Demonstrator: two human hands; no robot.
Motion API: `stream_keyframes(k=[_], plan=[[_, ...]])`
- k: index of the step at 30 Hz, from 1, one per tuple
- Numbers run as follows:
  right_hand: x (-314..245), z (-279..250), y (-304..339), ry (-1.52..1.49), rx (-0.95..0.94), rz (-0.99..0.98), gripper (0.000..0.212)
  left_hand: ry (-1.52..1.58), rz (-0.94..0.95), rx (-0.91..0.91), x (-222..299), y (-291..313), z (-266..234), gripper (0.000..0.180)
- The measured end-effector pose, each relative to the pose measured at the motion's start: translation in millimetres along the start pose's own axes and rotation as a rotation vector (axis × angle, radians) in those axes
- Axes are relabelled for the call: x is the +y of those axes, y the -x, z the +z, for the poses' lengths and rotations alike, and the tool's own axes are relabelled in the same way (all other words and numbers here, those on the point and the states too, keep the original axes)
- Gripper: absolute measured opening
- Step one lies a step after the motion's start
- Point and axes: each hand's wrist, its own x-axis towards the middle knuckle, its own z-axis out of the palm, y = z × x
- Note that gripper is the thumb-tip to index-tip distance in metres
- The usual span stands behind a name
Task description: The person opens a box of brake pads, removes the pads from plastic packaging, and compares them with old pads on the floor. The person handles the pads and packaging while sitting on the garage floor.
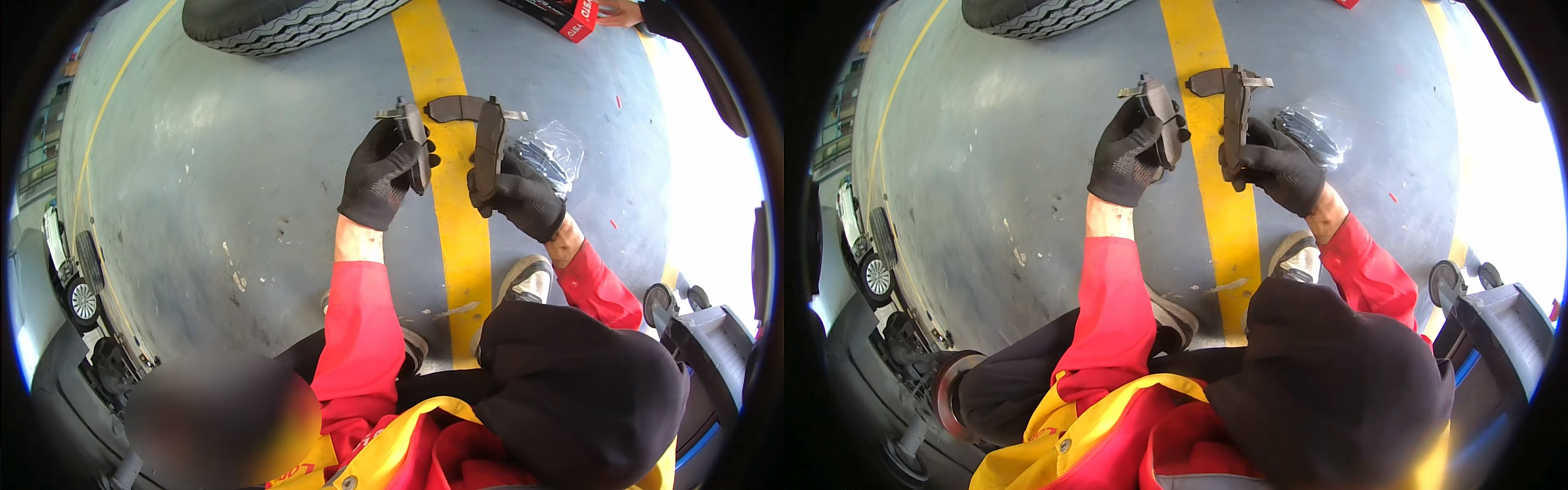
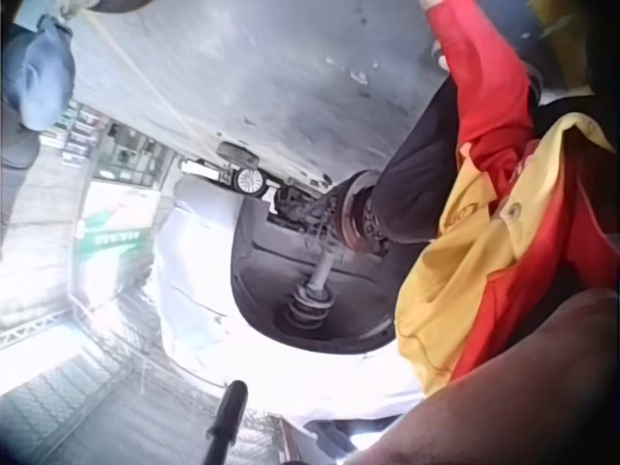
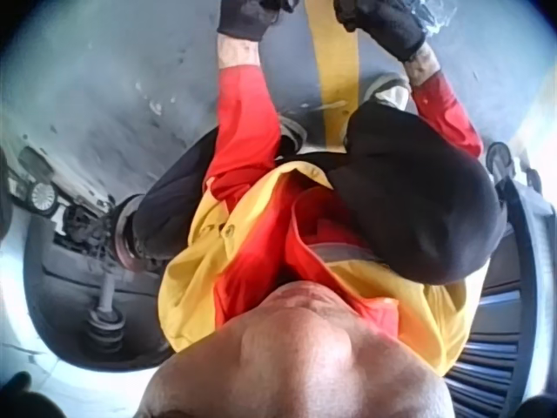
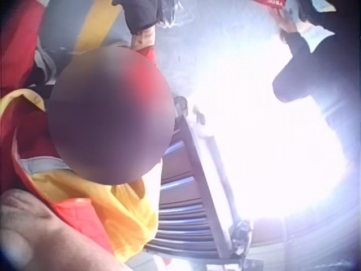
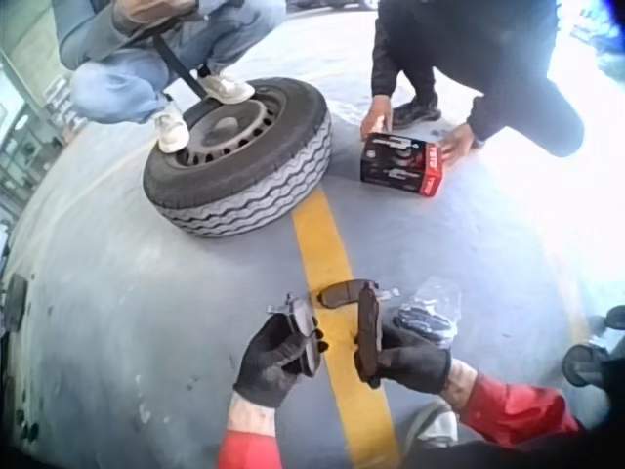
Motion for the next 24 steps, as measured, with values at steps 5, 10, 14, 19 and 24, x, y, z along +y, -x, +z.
stream_keyframes(k=[5,10,14,19,24], plan=[[-30.5,7.1,7.6,-0.076,-0.087,-0.032,0.072,-1.135,0.491,0.26,27.8,-3.9,61.6,0.06],[-25.3,-7.0,6.1,-0.247,-0.253,-0.071,0.069,-1.411,0.693,0.285,37.7,-5.0,86.8,0.06],[-17.3,-9.5,6.3,-0.307,-0.241,-0.034,0.068,-0.992,0.444,0.246,32.0,-2.6,89.4,0.056],[-17.7,-4.8,3.1,-0.298,-0.281,-0.032,0.067,-0.225,-0.1,0.199,28.1,0.9,84.7,0.053],[-12.3,-9.5,3.8,-0.255,-0.277,-0.022,0.063,-0.089,-0.073,0.213,20.0,2.5,101.3,0.043]])
